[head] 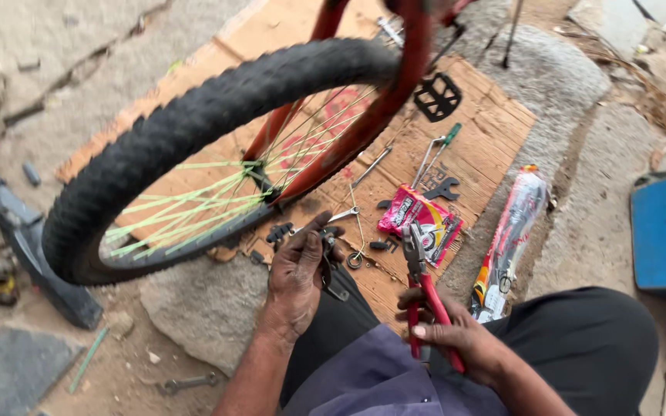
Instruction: The person sits on the ground beside a red bicycle and repairs the front wheel brake area, using pliers and wrenches to loosen, adjust, and handle small brake parts. They then unwrap a new black fender from plastic packaging and hold it against the wheel.
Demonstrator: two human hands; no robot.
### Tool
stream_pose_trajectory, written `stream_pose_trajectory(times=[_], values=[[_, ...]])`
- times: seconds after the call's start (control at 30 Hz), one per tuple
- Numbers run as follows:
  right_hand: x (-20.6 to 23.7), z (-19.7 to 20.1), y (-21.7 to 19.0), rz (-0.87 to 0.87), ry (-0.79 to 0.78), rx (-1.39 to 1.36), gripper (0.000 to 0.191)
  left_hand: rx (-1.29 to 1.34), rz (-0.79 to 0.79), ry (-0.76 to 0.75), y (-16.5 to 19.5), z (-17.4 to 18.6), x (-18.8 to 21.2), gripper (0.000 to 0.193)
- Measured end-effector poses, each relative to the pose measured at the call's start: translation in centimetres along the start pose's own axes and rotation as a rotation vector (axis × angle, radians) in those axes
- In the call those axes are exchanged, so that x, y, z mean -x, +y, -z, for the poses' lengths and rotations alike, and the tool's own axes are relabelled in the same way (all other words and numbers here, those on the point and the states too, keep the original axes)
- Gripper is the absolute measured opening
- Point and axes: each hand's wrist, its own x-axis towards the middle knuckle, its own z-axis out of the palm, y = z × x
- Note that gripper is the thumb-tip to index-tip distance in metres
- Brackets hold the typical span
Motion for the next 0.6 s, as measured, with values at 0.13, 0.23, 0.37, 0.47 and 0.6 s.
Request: stream_pose_trajectory(times=[0.13,0.23,0.37,0.47,0.6], values=[[3.6,-4.3,-3.8,0.433,0.302,0.996,0.052,-0.222,-0.064,0.016,1.6,-2.0,-0.9,0.054],[4.4,-6.3,-6.7,0.847,0.629,1.547,0.046,-0.293,-0.158,-0.019,2.6,-3.5,-1.2,0.053],[4.5,-7.6,-10.0,0.921,0.81,1.735,0.036,-0.28,-0.214,-0.018,4.0,-5.2,-1.7,0.051],[4.1,-7.9,-11.7,0.935,0.847,1.806,0.033,-0.308,-0.221,-0.019,5.3,-5.7,-2.3,0.05],[3.8,-8.2,-12.6,0.919,0.873,1.919,0.03,-0.393,-0.187,0.028,6.5,-5.9,-3.0,0.052]])
